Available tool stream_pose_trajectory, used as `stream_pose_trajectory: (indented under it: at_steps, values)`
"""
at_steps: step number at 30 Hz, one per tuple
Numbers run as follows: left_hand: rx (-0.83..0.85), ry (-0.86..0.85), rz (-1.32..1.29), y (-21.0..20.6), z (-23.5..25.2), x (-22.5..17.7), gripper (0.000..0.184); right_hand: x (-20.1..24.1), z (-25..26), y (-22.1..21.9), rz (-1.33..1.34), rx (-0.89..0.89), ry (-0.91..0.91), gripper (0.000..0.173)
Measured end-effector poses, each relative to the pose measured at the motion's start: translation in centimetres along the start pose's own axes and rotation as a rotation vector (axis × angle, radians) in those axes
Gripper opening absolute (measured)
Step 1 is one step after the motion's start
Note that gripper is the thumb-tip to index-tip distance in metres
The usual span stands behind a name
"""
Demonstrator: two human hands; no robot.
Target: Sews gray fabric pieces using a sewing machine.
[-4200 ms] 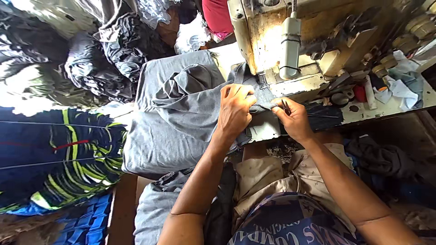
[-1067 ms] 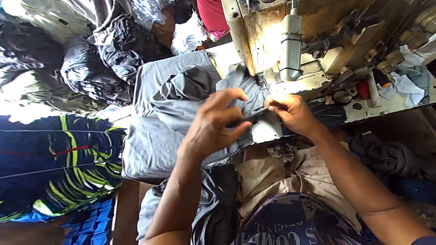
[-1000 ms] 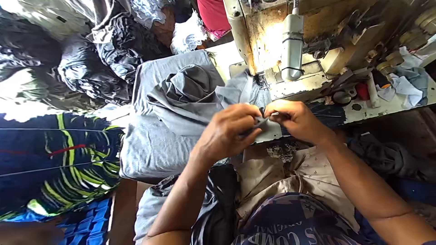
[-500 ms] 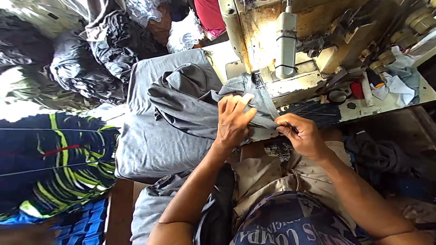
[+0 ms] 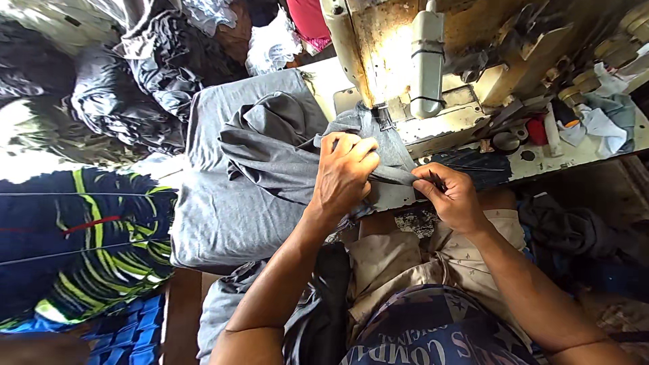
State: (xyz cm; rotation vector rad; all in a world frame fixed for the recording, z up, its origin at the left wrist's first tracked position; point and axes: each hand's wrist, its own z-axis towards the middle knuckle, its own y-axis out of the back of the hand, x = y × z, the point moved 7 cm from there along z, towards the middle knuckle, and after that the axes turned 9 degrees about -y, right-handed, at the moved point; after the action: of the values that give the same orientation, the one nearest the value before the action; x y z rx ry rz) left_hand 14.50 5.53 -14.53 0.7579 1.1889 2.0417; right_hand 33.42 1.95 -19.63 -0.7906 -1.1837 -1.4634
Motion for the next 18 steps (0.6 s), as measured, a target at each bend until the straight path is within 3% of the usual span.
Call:
stream_pose_trajectory:
  at_steps: [9,15,18]
  values:
    - [-0.033,-0.028,-0.016,-0.6,1.8,4.5,0.018,-0.8,3.5,-1.3,0.041,-0.031,-0.040,0.008]
    - [-0.124,-0.189,-0.302,-0.2,1.0,4.0,0.033,-0.6,3.8,-1.6,0.034,-0.022,-0.043,0.006]
    - [-0.130,-0.165,-0.289,-0.4,0.7,3.9,0.031,-0.5,3.8,-1.6,0.011,-0.017,-0.035,0.006]
